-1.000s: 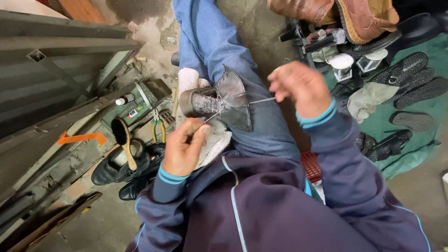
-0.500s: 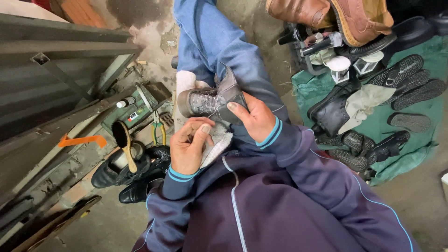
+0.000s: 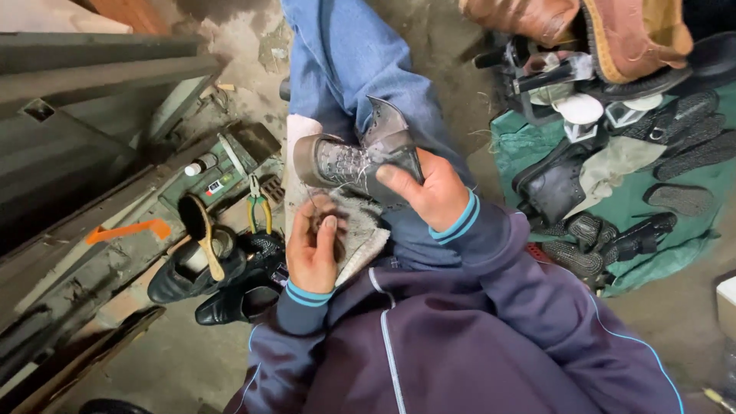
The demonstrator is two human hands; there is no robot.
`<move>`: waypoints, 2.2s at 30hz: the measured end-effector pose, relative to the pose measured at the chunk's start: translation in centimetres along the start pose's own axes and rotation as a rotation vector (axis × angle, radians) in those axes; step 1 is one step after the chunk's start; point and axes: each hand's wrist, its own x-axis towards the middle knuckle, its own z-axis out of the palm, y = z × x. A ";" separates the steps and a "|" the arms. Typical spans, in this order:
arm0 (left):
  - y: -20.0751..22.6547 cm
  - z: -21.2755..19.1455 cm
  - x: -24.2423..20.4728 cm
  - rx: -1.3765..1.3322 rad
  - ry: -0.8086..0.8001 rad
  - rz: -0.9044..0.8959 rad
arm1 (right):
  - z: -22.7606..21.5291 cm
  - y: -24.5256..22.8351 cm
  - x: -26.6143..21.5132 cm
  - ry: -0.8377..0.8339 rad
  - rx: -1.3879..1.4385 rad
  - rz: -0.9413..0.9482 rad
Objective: Hand-sewing a shoe upper using a needle and thread in a repair shop.
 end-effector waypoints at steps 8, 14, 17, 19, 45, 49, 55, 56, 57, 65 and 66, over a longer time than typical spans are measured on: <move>6.7 -1.5 0.0 0.285 -0.175 0.188 | 0.5 -0.5 -0.3 0.013 0.016 -0.028; 9.1 -0.5 0.4 0.707 -0.303 0.261 | 1.2 1.1 -0.8 0.054 0.060 -0.072; 8.3 -0.4 0.3 0.810 -0.288 0.279 | 1.5 1.3 -0.9 0.064 0.018 -0.102; 7.7 -0.4 0.2 0.851 -0.274 0.286 | 1.6 1.7 -1.0 0.065 -0.006 -0.114; 2.6 0.7 4.3 0.931 -0.304 0.131 | 3.8 3.7 -1.4 0.157 -0.391 -0.298; 5.2 0.0 4.4 0.934 -0.365 0.167 | 3.2 0.6 -1.4 0.155 -0.345 -0.258; 6.6 -0.8 4.2 1.068 -0.386 0.151 | -2.1 0.7 -3.2 0.150 -0.376 -0.165; 6.8 -0.9 4.1 1.065 -0.384 0.152 | -3.4 0.4 -3.6 0.245 -0.274 -0.094; 7.0 -0.9 4.1 1.061 -0.381 0.155 | -4.8 0.0 -4.0 0.339 -0.172 -0.024; 7.3 -0.9 4.1 1.047 -0.386 0.260 | -5.5 -0.9 -3.6 0.409 -0.882 -0.489; 7.4 -0.8 3.9 1.028 -0.368 0.286 | -3.9 -1.2 -3.1 0.352 -0.829 -0.601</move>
